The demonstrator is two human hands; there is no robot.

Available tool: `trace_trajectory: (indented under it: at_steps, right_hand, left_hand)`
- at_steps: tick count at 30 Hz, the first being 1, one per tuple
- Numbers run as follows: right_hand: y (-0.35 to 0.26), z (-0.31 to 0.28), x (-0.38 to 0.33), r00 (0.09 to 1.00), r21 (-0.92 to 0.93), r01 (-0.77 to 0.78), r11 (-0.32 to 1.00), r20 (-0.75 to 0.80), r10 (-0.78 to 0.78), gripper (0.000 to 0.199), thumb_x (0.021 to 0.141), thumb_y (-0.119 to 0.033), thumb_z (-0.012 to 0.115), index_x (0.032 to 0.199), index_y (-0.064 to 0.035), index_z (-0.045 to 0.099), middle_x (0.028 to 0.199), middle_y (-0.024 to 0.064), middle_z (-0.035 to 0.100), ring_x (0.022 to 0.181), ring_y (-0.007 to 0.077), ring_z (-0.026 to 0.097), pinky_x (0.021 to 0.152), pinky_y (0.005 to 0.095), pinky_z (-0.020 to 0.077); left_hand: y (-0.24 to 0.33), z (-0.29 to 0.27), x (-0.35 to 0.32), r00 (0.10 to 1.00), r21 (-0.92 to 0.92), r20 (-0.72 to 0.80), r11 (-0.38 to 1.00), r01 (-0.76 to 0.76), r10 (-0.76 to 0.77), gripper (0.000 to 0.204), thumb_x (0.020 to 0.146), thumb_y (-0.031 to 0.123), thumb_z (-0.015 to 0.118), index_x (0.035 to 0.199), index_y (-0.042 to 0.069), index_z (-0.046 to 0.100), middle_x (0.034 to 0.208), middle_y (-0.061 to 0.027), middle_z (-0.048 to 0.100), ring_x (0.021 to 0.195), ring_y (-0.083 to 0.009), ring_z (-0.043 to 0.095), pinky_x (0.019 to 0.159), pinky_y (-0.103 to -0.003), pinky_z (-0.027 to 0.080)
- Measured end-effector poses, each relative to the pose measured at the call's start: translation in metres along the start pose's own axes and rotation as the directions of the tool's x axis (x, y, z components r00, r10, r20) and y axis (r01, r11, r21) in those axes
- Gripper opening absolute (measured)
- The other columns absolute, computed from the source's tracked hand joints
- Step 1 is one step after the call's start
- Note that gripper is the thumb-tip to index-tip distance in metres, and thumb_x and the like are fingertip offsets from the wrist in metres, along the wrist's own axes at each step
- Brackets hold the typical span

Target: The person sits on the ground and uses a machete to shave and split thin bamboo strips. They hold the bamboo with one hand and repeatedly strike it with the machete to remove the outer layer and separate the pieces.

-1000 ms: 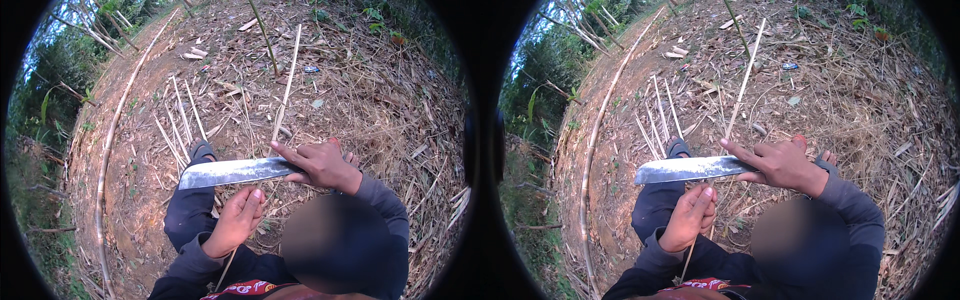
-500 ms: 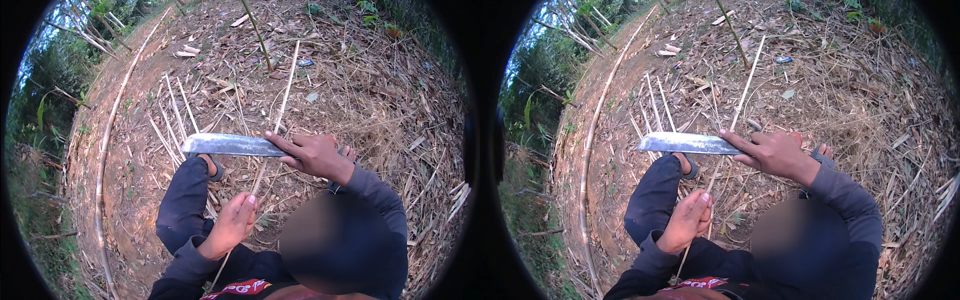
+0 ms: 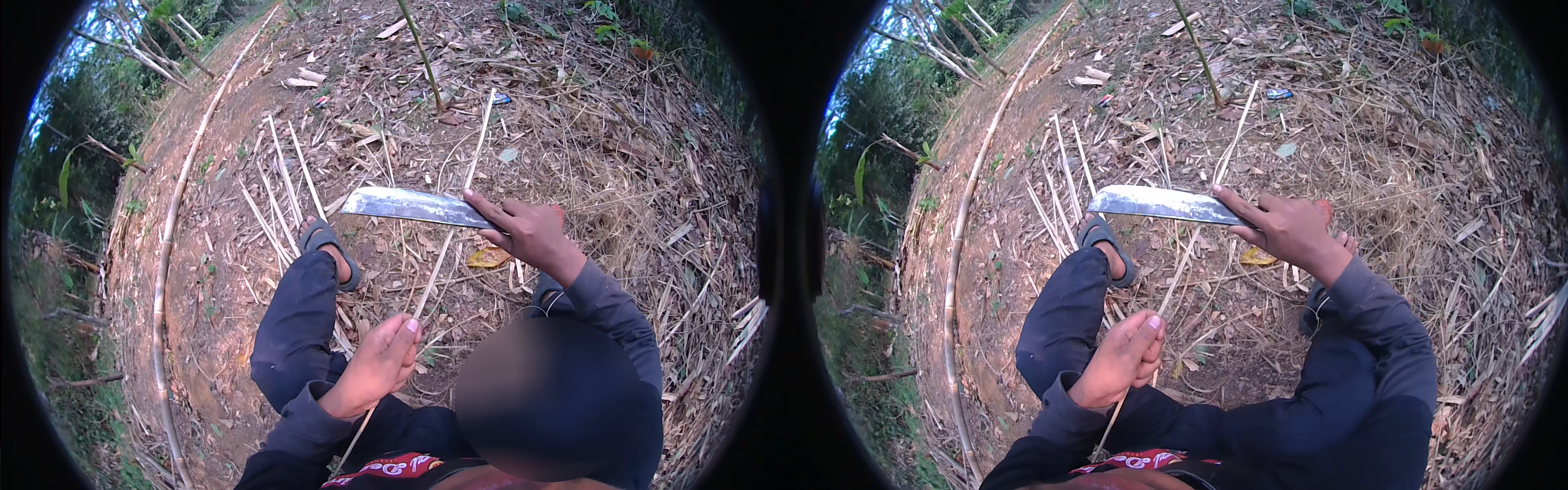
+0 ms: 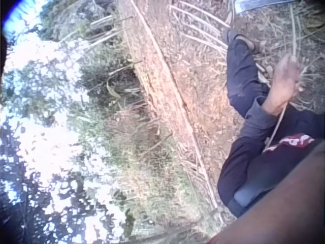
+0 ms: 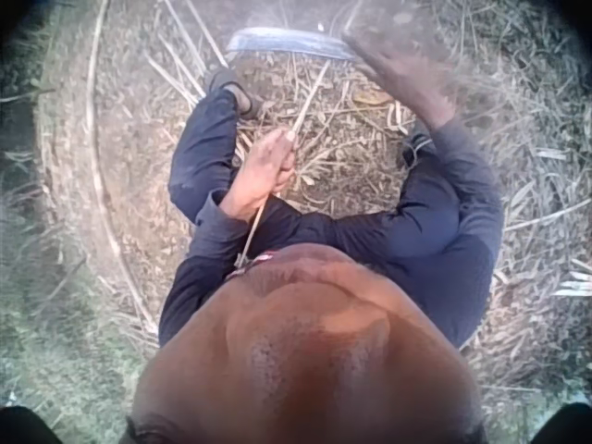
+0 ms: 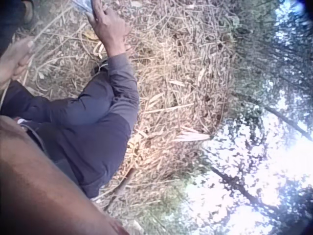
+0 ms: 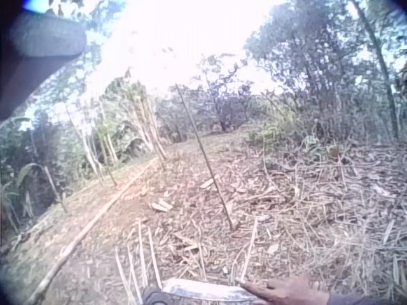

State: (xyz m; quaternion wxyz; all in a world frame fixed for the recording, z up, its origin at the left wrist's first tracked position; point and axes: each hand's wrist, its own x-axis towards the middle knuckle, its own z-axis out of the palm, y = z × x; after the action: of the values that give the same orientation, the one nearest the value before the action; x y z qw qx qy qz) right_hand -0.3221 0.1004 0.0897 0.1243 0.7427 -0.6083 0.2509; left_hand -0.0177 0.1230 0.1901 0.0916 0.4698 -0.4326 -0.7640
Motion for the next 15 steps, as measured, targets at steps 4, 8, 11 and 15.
trace_trajectory:
  at_steps: [4, 8, 11, 15]
  right_hand:
    - [0.079, 0.036, -0.001, 0.894, 0.196, -0.41, 0.891, -0.107, 0.435, 0.053, 0.101, -0.041, 0.055, 0.151, -0.0326, 0.041, 0.07, 0.0118, 0.062, 0.058, 0.0309, 0.062, 0.054, 0.0437, 0.0492]
    - [0.082, 0.032, -0.003, 0.877, 0.123, -0.474, 0.872, -0.029, 0.48, 0.051, 0.103, -0.038, 0.052, 0.151, -0.0286, 0.04, 0.073, 0.0146, 0.065, 0.061, 0.0337, 0.063, 0.057, 0.0462, 0.049]
    - [0.031, 0.034, 0.001, 0.944, 0.284, -0.243, 0.927, -0.151, 0.294, 0.052, 0.102, -0.039, 0.053, 0.151, -0.0304, 0.041, 0.072, 0.012, 0.063, 0.058, 0.031, 0.062, 0.055, 0.0442, 0.05]
    - [0.028, 0.023, -0.001, 0.998, -0.012, -0.055, 0.998, 0.002, 0.055, 0.053, 0.1, -0.043, 0.055, 0.15, -0.0366, 0.041, 0.068, 0.0086, 0.057, 0.055, 0.0272, 0.06, 0.052, 0.0426, 0.0498]
  left_hand:
    - [-0.001, 0.0, 0.002, 1.0, 0.031, 0.022, 1.0, 0.005, -0.006, 0.022, 0.108, 0.029, 0.044, 0.096, 0.011, 0.045, 0.066, 0.0062, 0.031, 0.048, -0.0026, 0.023, 0.042, -0.022, 0.016]
    - [-0.006, -0.003, 0.005, 0.995, 0.01, 0.043, 0.996, 0.087, -0.088, 0.023, 0.108, 0.031, 0.044, 0.097, 0.011, 0.046, 0.066, 0.0061, 0.031, 0.048, -0.0029, 0.023, 0.042, -0.022, 0.015]
    - [-0.006, -0.004, 0.005, 0.999, -0.009, 0.015, 0.999, 0.053, -0.053, 0.024, 0.108, 0.032, 0.044, 0.097, 0.011, 0.046, 0.066, 0.0062, 0.03, 0.047, -0.0029, 0.023, 0.041, -0.022, 0.015]
    - [-0.007, -0.008, 0.005, 0.999, -0.035, -0.016, 0.999, 0.042, -0.042, 0.024, 0.108, 0.032, 0.045, 0.097, 0.011, 0.047, 0.066, 0.0067, 0.03, 0.048, -0.0027, 0.023, 0.041, -0.022, 0.014]
